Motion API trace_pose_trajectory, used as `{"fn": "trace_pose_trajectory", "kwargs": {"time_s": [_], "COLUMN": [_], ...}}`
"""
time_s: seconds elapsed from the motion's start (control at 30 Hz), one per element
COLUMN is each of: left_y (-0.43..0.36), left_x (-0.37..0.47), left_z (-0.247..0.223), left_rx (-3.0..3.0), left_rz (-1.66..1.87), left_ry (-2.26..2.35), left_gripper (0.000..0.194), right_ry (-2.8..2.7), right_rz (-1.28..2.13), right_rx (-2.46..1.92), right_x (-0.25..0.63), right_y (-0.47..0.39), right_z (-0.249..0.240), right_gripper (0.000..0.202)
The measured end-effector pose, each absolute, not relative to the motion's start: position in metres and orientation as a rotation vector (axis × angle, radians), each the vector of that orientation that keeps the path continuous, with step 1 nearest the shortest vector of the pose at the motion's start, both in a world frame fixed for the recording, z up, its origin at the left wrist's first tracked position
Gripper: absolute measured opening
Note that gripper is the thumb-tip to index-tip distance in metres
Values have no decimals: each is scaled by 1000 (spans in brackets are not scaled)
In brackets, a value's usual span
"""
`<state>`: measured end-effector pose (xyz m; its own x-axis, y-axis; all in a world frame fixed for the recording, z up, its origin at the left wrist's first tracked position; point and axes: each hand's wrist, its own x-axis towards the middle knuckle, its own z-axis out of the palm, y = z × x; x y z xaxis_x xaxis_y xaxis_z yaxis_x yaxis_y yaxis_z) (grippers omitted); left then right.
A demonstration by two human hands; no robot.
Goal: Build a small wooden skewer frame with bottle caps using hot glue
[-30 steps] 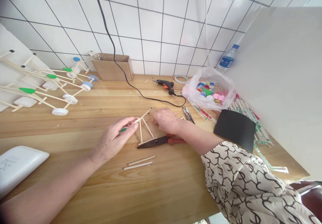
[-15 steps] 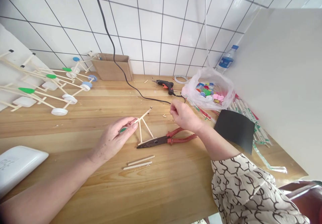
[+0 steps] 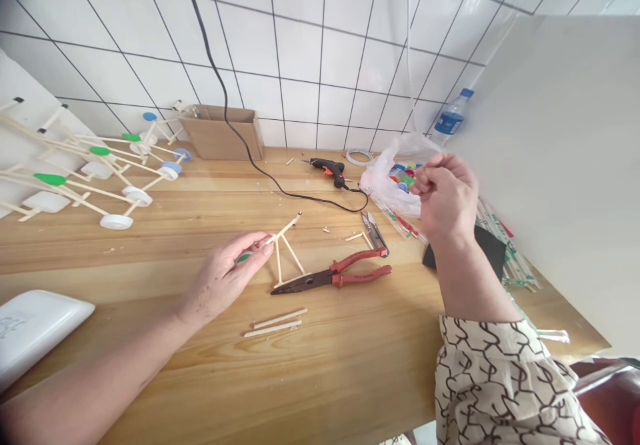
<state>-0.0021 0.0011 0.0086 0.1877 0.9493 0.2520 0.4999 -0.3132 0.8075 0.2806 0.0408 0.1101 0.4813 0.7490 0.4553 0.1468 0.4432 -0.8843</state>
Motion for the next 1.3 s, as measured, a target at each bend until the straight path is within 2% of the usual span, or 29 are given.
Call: {"fn": "trace_pose_trajectory", "kwargs": {"time_s": [0.13, 0.5, 0.77, 1.3], "left_y": [1, 1, 3, 2], "left_x": [-3, -3, -3, -3], "left_z": [7, 6, 5, 4], "left_rx": [1905, 1915, 1902, 1881], "left_rz": [1020, 1034, 1034, 1039], "left_ry": [1355, 1343, 1334, 1342], "left_gripper": [31, 31, 32, 32], "right_ry": [-933, -1136, -1614, -2257], "right_rz": [473, 267, 565, 642], "right_rx": [-964, -1231, -1476, -1873], "right_x": [307, 319, 305, 289], "right_y": [47, 53, 51, 49], "right_z": [102, 78, 55, 51], "right_gripper": [20, 7, 13, 9]}}
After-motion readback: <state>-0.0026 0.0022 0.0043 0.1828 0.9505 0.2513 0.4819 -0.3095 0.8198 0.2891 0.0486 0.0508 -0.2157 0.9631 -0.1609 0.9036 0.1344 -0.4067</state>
